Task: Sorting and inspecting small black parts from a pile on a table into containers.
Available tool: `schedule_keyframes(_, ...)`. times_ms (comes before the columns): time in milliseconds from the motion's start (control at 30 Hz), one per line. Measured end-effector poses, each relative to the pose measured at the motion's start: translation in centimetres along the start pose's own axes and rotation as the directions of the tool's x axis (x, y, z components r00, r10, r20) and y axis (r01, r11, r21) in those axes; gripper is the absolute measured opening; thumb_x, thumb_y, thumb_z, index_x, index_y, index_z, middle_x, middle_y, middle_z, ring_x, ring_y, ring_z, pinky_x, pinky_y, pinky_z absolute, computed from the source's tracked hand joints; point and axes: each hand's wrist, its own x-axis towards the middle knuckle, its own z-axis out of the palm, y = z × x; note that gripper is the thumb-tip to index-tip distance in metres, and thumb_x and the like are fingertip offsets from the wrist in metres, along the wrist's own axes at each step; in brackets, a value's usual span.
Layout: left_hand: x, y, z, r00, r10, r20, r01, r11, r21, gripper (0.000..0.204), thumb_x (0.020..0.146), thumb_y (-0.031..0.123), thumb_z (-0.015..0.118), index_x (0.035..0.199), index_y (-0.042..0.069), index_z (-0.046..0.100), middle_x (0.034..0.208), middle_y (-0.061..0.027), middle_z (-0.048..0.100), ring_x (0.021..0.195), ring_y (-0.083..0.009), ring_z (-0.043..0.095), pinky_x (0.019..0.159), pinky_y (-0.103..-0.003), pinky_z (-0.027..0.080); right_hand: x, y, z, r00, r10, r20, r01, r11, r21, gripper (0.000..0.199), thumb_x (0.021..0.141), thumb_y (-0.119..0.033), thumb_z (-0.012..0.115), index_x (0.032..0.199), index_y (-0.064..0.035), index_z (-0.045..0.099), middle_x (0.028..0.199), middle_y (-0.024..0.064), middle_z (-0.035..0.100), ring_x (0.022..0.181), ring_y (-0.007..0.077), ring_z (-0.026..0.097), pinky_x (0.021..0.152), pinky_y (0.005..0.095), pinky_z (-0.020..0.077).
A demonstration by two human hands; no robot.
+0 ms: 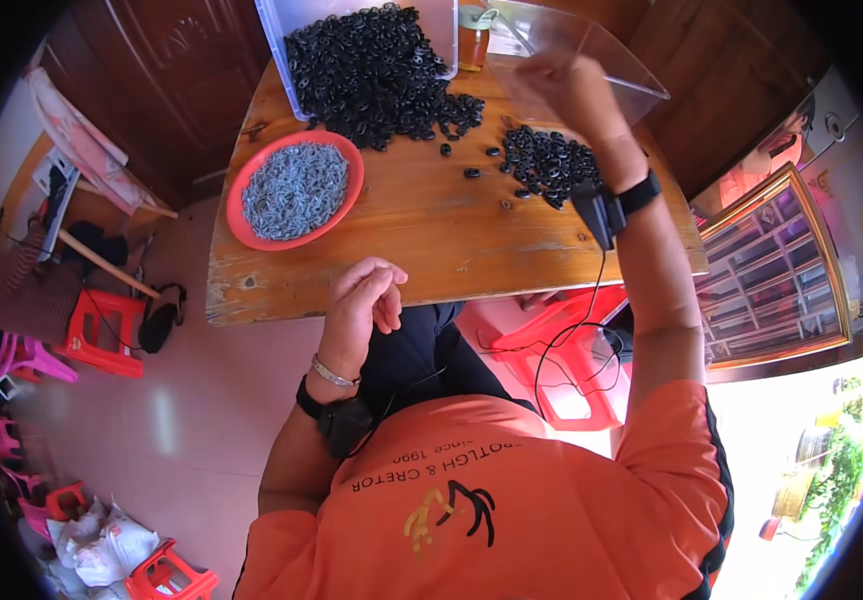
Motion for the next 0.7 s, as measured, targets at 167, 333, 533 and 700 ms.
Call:
schedule_keyframes(167, 0.4, 0.0, 0.2, 0.999, -0.033, 0.010, 0.033, 0.999, 0.015, 0.028, 0.093, 0.025, 0.046, 0.084, 0.001, 0.058, 0.056, -0.0022, 0.053, 0.043, -0.0067, 0.049, 0.038, -0.017, 0.036, -1.8, 0.5, 6.9, 0.936, 0.018, 0.350, -0.016, 1.000, -0.007, 0.017, 0.078, -0.022, 0.060, 0.087, -0.0128, 0.071, 0.082, 0.0109, 0.067, 0.080, 0.0285, 0.064, 0.075, 0.0380, 0.0502)
schedule_keyframes(333, 0.3, -0.1, 0.3, 0.999, -0.029, -0.020, 0.029, 1.000, 0.005, 0.029, 0.092, 0.025, 0.047, 0.082, 0.001, 0.059, 0.056, -0.0022, 0.053, 0.043, -0.0066, 0.049, 0.039, -0.017, 0.036, -1.3, -1.0, 10.6, 0.868, 0.087, 0.490, 0.008, 0.982, -0.190, 0.018, 0.079, -0.023, 0.058, 0.088, -0.0139, 0.071, 0.089, 0.0107, 0.067, 0.085, 0.0286, 0.063, 0.078, 0.0380, 0.0499)
schedule_keyframes(533, 0.3, -0.3, 0.3, 1.000, -0.028, -0.003, 0.028, 0.999, 0.044, 0.028, 0.092, 0.026, 0.045, 0.085, 0.002, 0.058, 0.058, -0.0041, 0.054, 0.043, -0.0085, 0.049, 0.040, -0.018, 0.037, -0.6, 0.1, 13.1, 0.860, 0.087, 0.503, 0.073, 0.954, -0.290, 0.018, 0.080, -0.022, 0.056, 0.089, -0.0129, 0.070, 0.090, 0.0122, 0.066, 0.089, 0.0288, 0.062, 0.080, 0.0391, 0.0490)
schedule_keyframes(700, 0.3, -0.5, 0.3, 1.000, -0.007, -0.014, 0.007, 1.000, -0.002, 0.026, 0.091, 0.024, 0.049, 0.082, 0.002, 0.059, 0.056, -0.0020, 0.053, 0.043, -0.0065, 0.049, 0.038, -0.017, 0.036, -1.0, 0.0, 13.4, 0.878, 0.088, 0.470, 0.067, 0.951, -0.302, 0.018, 0.081, -0.020, 0.054, 0.084, -0.0081, 0.066, 0.087, 0.0148, 0.065, 0.087, 0.0311, 0.062, 0.079, 0.0415, 0.0480)
